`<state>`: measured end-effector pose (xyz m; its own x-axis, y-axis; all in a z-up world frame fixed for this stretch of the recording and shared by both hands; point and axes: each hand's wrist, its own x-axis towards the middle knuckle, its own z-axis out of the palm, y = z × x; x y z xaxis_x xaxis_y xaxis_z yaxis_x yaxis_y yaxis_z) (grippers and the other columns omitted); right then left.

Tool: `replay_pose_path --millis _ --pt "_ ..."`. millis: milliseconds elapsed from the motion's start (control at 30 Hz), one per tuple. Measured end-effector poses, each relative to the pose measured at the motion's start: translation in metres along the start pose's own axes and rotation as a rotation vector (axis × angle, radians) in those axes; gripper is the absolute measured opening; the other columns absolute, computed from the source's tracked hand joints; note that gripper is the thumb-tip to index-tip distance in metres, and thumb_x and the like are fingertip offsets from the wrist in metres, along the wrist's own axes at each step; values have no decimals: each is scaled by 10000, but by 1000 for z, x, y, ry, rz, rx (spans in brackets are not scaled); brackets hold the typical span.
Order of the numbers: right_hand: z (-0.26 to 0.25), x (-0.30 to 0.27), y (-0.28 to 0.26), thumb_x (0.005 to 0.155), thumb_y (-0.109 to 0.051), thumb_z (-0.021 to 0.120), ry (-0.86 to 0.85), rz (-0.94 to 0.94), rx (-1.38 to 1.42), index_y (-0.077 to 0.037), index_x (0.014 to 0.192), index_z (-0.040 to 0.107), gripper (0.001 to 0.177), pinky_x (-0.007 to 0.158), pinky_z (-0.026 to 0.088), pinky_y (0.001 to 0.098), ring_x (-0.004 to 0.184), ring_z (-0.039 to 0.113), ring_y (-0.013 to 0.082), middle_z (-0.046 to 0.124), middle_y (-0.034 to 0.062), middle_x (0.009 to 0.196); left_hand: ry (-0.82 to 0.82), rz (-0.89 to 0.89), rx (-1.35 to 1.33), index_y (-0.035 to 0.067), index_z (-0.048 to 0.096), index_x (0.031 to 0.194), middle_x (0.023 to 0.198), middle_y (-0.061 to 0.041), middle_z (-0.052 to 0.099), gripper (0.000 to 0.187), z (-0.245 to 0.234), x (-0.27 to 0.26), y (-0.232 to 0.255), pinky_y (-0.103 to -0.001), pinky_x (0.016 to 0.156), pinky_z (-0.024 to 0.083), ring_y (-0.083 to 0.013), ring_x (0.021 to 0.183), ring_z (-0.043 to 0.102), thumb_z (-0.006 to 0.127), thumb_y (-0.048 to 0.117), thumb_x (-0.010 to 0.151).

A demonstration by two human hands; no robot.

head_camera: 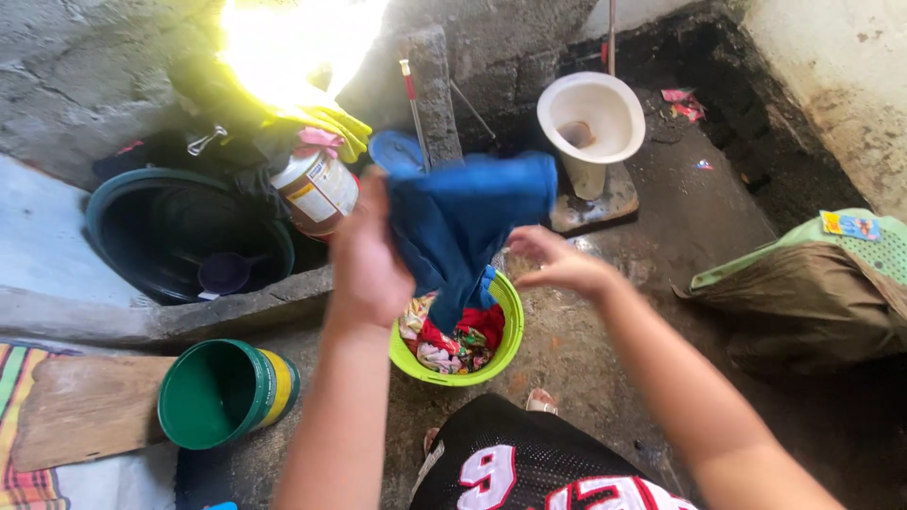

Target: Hanging wet laundry items from a basket onto hangers and a clothesline in an indoor washroom.

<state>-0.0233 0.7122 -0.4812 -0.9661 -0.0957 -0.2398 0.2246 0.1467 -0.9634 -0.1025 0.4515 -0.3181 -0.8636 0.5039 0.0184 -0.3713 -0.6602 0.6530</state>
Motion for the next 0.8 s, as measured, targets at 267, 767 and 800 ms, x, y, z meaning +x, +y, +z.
replay_pose_path --millis 267,767,800 --pt "76 50 41 1036 -354 591 -96 -23 152 -24 1249 700 407 982 536 394 1034 659 193 715 99 1134 -8 245 146 -6 540 1416 1317 -121 612 404 -50 30 46 -419 1129 456 -245 1219 571 546 248 1102" --pt "105 47 8 939 -179 652 -76 157 785 -30 1200 697 303 914 586 387 1003 716 198 737 89 1157 457 68 848 28 592 1091 1044 -65 596 416 -158 -65 -148 -304 830 440 -185 965 567 761 365 916" --pt "105 41 5 920 -151 664 -112 191 760 -23 1191 701 302 907 591 405 990 715 205 739 94 1147 527 26 680 11 633 991 935 -46 570 380 -187 -61 -166 -297 743 411 -162 859 522 730 378 1007"
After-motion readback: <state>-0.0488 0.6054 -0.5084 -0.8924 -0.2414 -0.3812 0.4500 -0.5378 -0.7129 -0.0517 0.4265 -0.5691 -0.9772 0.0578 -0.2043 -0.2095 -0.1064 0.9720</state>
